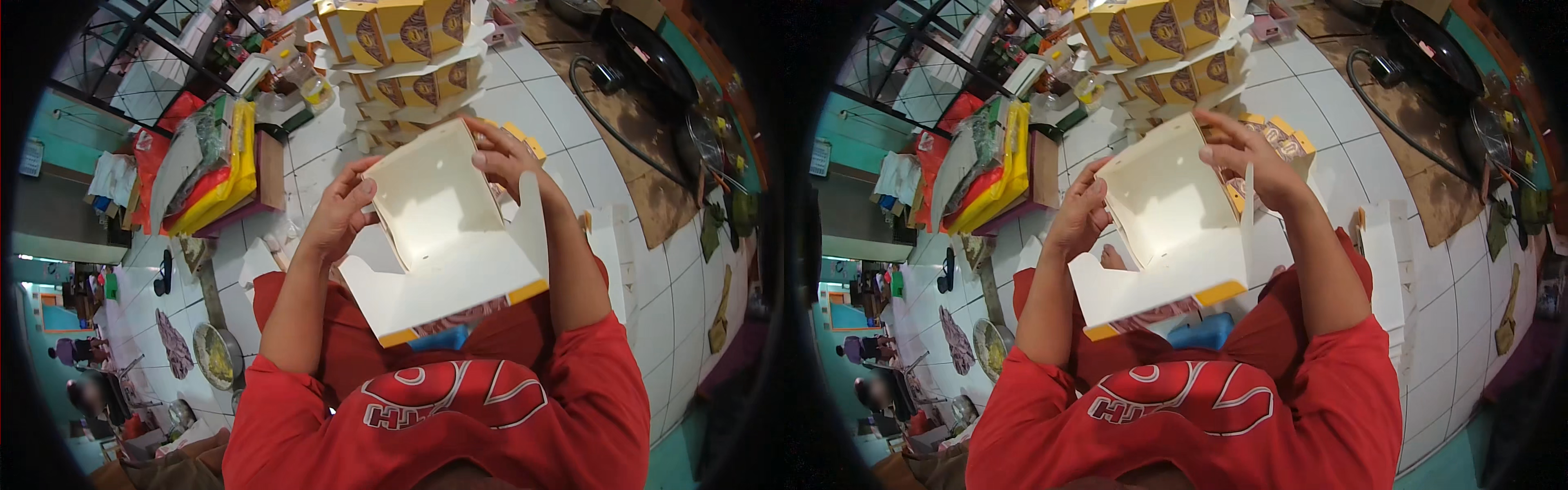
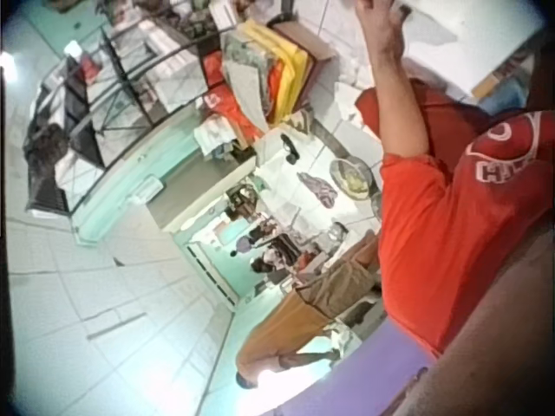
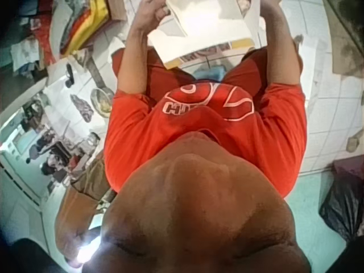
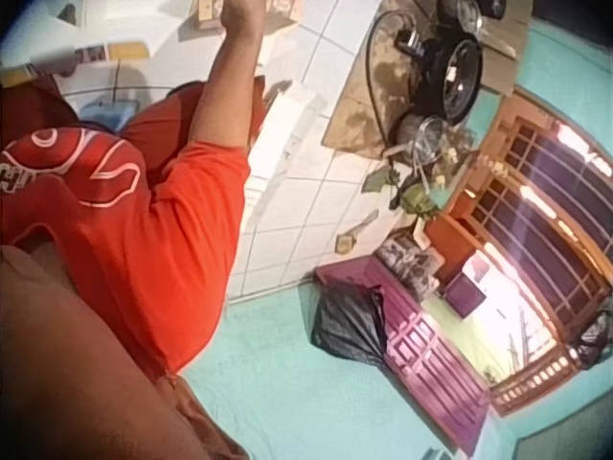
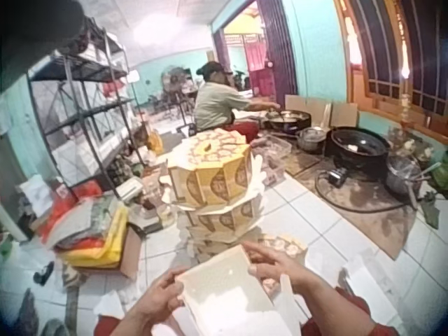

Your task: Folding and stacking cardboard bakery boxes on the floor.

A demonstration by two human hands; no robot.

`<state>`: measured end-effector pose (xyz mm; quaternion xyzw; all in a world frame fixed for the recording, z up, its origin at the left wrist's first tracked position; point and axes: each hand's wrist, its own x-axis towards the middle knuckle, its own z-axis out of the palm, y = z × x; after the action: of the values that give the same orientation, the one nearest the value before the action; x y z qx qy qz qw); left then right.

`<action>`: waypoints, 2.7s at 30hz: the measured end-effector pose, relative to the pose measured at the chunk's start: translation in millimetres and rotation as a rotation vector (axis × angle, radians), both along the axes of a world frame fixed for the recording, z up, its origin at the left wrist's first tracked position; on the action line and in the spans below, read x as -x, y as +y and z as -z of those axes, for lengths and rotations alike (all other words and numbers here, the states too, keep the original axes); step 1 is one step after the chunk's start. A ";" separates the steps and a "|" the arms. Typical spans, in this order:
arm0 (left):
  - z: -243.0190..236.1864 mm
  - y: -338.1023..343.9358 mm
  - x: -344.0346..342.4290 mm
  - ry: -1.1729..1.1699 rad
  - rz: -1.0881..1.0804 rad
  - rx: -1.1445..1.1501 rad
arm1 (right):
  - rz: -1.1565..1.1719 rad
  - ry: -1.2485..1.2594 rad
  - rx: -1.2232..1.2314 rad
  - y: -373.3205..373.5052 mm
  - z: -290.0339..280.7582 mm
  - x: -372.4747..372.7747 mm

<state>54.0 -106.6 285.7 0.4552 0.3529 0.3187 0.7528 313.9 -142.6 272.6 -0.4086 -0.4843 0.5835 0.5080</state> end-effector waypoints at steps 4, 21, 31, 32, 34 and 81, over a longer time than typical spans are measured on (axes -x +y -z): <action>-1.9 5.1 -6.2 -0.024 -0.135 -0.009 | 0.195 0.187 0.124 6.7 4.7 2.1; 12.8 7.8 -13.7 0.329 -0.303 -0.461 | 0.684 -0.145 -0.020 3.9 6.2 -52.5; 33.3 -18.8 -54.3 0.290 0.222 -0.296 | -0.225 -0.358 0.125 -58.7 10.2 -53.1; 34.8 -19.1 -58.4 0.250 0.260 -0.273 | -0.212 -0.356 0.125 -62.0 11.8 -57.5; 38.1 -19.6 -69.5 0.204 0.319 -0.256 | -0.118 -0.434 0.114 -67.5 16.2 -67.6; 227.5 32.8 -165.1 1.381 0.443 -0.813 | 0.629 -0.448 0.082 3.4 254.1 -146.2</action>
<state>219.1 -73.8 58.2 0.8439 0.4949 -0.0851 0.1890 460.2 -139.2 18.5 -0.6743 -0.4105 0.3144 0.5272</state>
